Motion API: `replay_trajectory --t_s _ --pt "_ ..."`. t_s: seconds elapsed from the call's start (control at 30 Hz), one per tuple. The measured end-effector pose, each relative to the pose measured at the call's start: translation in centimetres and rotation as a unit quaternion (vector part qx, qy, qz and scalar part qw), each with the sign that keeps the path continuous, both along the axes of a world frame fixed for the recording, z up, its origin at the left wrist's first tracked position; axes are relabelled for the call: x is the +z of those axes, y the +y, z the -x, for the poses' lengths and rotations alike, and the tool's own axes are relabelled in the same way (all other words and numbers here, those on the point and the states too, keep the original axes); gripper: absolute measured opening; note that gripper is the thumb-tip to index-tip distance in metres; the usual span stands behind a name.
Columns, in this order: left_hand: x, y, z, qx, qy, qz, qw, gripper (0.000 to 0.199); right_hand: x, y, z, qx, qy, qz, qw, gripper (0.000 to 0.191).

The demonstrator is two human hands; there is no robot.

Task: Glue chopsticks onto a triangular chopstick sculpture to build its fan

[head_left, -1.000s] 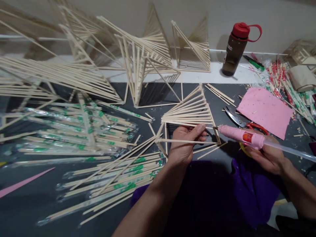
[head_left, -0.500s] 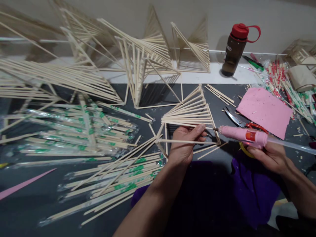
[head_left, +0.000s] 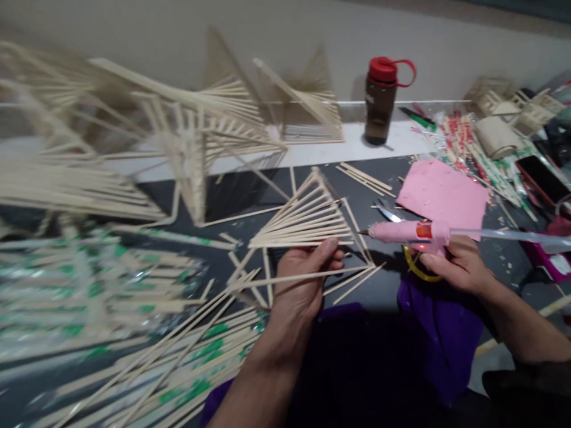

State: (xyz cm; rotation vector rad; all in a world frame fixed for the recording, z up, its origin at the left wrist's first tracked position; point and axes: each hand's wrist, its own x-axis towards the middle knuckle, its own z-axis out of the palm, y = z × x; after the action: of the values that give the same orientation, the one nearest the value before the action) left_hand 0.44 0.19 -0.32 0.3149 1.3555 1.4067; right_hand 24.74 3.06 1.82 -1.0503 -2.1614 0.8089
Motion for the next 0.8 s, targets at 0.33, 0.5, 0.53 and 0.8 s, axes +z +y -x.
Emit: replay_trajectory --t_s 0.33,0.5,0.53,0.8 --pt "0.3 0.4 -0.1 -0.005 0.018 0.013 1.0 0.027 0.3 4.8 -4.7 -0.265 0.228 0.166 0.922 0.039" --pt "0.4 0.4 -0.2 0.004 0.012 0.014 1.0 0.027 -1.2 6.7 -6.7 -0.315 0.204 0.192 0.907 0.033" --pt "0.5 0.4 -0.3 0.005 0.009 0.013 1.0 0.027 -1.4 6.9 -6.7 -0.324 0.193 0.199 0.905 0.033" --pt "0.6 0.3 -0.3 0.007 0.007 0.005 1.0 0.029 -2.0 7.7 -6.7 -0.311 0.232 0.25 0.887 0.023"
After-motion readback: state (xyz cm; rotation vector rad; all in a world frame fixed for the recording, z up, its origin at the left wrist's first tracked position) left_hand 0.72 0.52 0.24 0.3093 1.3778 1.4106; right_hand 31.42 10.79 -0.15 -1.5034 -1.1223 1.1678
